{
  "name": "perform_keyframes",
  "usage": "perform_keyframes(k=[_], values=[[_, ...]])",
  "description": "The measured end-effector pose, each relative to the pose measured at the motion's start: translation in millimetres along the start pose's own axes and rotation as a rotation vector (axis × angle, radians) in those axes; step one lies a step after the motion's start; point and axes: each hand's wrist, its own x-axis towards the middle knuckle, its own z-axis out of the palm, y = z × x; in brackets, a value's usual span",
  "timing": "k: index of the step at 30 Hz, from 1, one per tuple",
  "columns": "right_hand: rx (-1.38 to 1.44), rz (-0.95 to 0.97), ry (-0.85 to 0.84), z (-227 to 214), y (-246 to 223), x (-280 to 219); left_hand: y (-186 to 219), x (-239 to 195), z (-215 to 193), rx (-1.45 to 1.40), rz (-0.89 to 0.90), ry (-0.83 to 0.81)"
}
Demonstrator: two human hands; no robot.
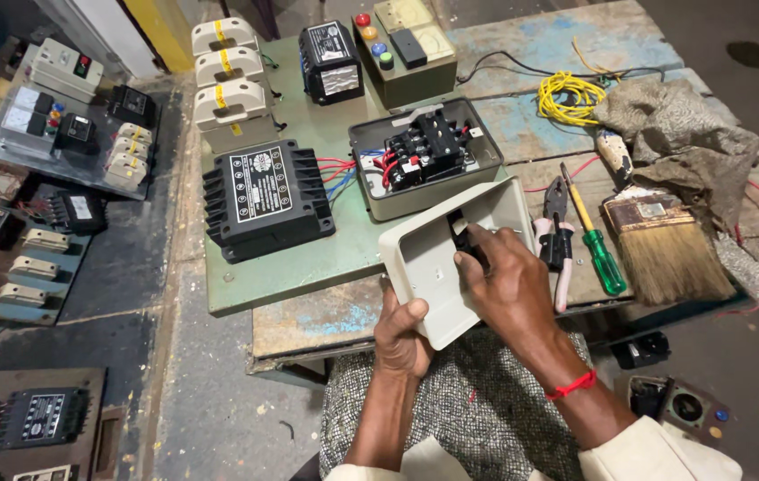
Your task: The person assembles electrical components by inserting metal contacts into a fuse holder, tightening screws with a screwdriver, and connecting wires to a terminal block. They position various switch parts and a circuit breaker on a workbench, eventually placing a cover over a component and securing it with a tool.
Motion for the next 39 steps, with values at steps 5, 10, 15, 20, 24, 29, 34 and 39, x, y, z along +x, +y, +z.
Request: perform_keyframes(k=[5,10,15,20,24,29,34,39], values=[[0.041,0.09,-0.02,-5.4,-7.2,0.4,1.1,-1.1,1.6,-0.015,-0.002,0.029],[0.084,0.08,-0.022,-7.4,-8.3,1.7,2.3,-2.7,6.1,-0.026,0.005,0.009],[0.096,0.178,-0.088,-10.4,-5.3,2.5,1.8,-4.4,4.8,-0.035,-0.015,-0.01],[0.02,-0.001,-0.047,-6.6,-0.9,2.1,-2.0,-4.2,4.0,-0.059,-0.017,-0.044],[0.064,0.039,-0.043,-3.8,0.4,0.2,-1.1,-5.2,3.1,-0.039,-0.013,-0.05],[0.175,0.05,-0.062,-11.0,2.6,0.3,6.0,-6.5,16.8,-0.017,0.0,-0.022],[0.127,0.018,-0.067,-12.1,7.0,0.4,8.6,-8.4,21.1,-0.056,-0.015,-0.017],[0.131,0.114,-0.086,-16.4,-4.1,-2.3,5.6,-8.9,19.9,-0.05,-0.018,-0.022]])
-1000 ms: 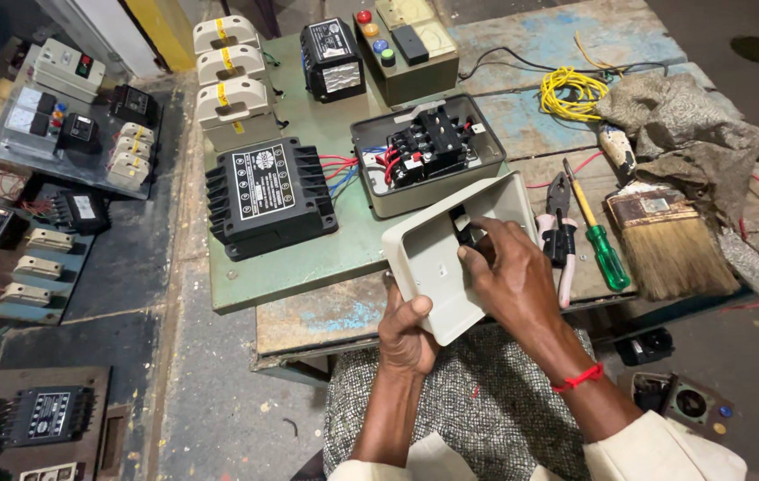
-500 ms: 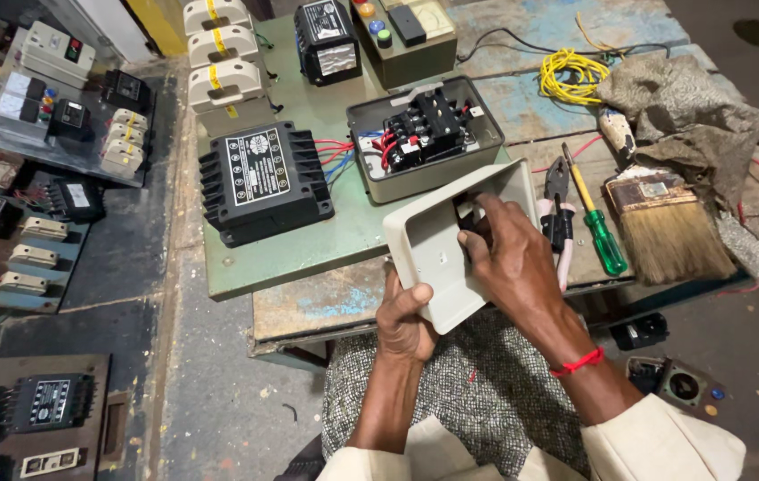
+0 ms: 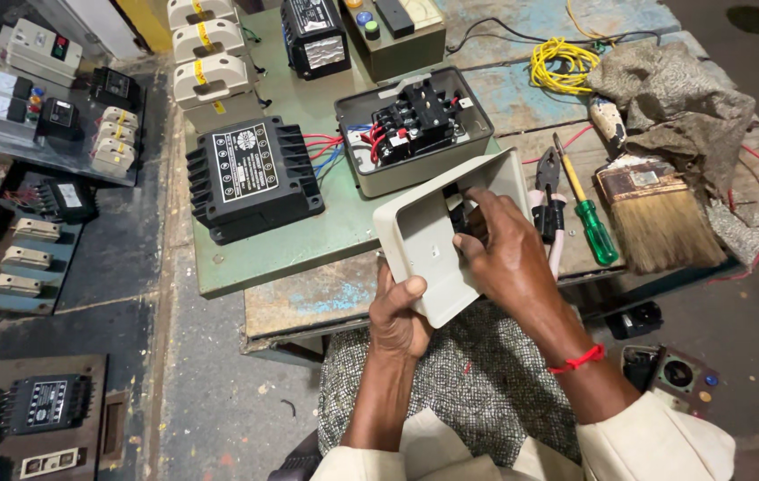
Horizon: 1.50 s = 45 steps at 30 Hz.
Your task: The person assembles electrical components by inserting metal contacts into a fuse holder, tightening screws with a screwdriver, and connecting wires to a terminal block. They position various switch parts and a circuit breaker on a workbench, eventually placing a cover over a component and securing it with a tool.
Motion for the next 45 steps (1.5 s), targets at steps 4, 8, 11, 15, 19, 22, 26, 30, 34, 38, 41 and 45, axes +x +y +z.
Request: perform_keyframes(k=[4,8,11,15,19,22,26,30,34,38,41,45], values=[[0.004,-0.004,-0.013,-3.8,-4.7,-0.4,0.4,-3.9,-0.3,0.006,-0.004,0.012],[-0.032,-0.002,0.053,2.5,-8.0,-8.1,-1.3,-4.5,0.3,0.022,0.006,-0.007],[-0.041,-0.05,0.042,-0.3,-7.8,-4.9,-0.9,-6.4,-1.8,0.037,0.007,0.022],[-0.04,0.065,-0.108,-7.0,-10.8,-5.9,1.2,-6.7,-5.9,0.01,0.002,0.033],[-0.052,0.028,-0.05,-1.0,-11.7,-8.8,1.0,-8.3,-8.0,0.001,-0.003,0.025],[-0.049,0.006,-0.01,5.5,-11.0,-10.0,2.9,-8.1,-6.9,0.0,-0.002,0.023],[-0.017,0.025,-0.044,2.5,-10.6,-11.5,4.2,-7.9,-5.6,-0.027,0.007,0.052],[-0.023,0.022,-0.047,-2.5,-9.8,-11.7,0.8,-9.4,-13.4,-0.054,-0.002,-0.004],[-0.075,-0.004,-0.073,-1.9,-8.0,-11.6,-3.2,-8.0,-18.0,-0.022,0.001,0.037],[-0.079,-0.065,-0.063,-1.4,0.1,-14.0,-3.1,-9.3,-19.1,-0.053,0.002,0.03],[-0.051,-0.108,0.045,4.5,2.7,-16.9,-2.4,-7.6,-17.3,-0.03,0.005,0.042],[-0.128,-0.075,0.064,9.8,4.5,-18.4,-0.8,-7.6,-14.8,0.031,0.009,0.039]])
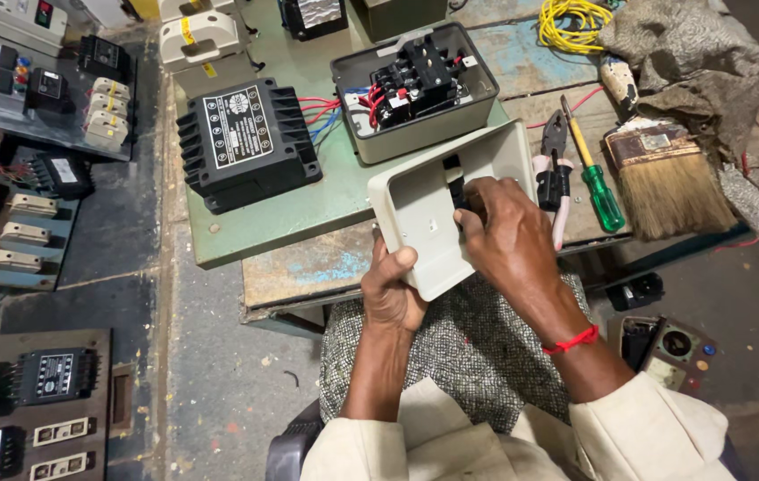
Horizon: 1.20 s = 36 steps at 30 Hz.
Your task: The person assembles electrical components by inserting metal contacts into a fuse holder, tightening screws with a screwdriver, and connecting wires to a terminal block. They position various switch parts and a circuit breaker on a workbench, eventually placing a cover over a component and securing it with a tool.
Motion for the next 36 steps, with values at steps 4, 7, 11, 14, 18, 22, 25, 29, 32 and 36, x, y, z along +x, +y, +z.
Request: perform_keyframes(k=[4,7,11,14,18,22,25,29,32,36], values=[[0.046,0.028,-0.046,-4.0,3.2,1.9,0.2,-0.2,0.1,-0.041,-0.019,0.017],[0.098,0.018,-0.025,-7.7,0.3,1.7,-0.8,0.4,-0.6,-0.057,-0.017,-0.007],[0.138,0.022,-0.024,-8.7,-2.7,5.4,-2.8,2.3,-3.8,-0.089,-0.029,0.005],[0.124,-0.067,0.047,-7.9,0.8,7.1,-5.0,2.1,-4.9,-0.098,-0.039,-0.005],[0.07,-0.068,0.087,-3.6,6.7,12.1,-4.0,3.9,-4.4,-0.077,-0.035,-0.019],[-0.021,-0.124,0.14,1.7,13.0,12.8,-3.5,3.8,-4.7,-0.106,-0.043,-0.048],[-0.034,-0.081,0.076,4.0,15.3,15.2,-5.8,4.1,-5.0,-0.077,-0.035,-0.011],[-0.027,-0.159,0.118,7.4,20.6,15.6,-7.0,5.7,-6.4,-0.04,-0.044,-0.002],[0.01,-0.125,0.114,8.4,22.6,16.1,-6.9,3.9,-4.6,-0.054,-0.036,-0.018],[0.013,-0.082,0.1,8.6,19.2,15.5,-5.9,3.5,-3.9,-0.061,-0.025,-0.04]])
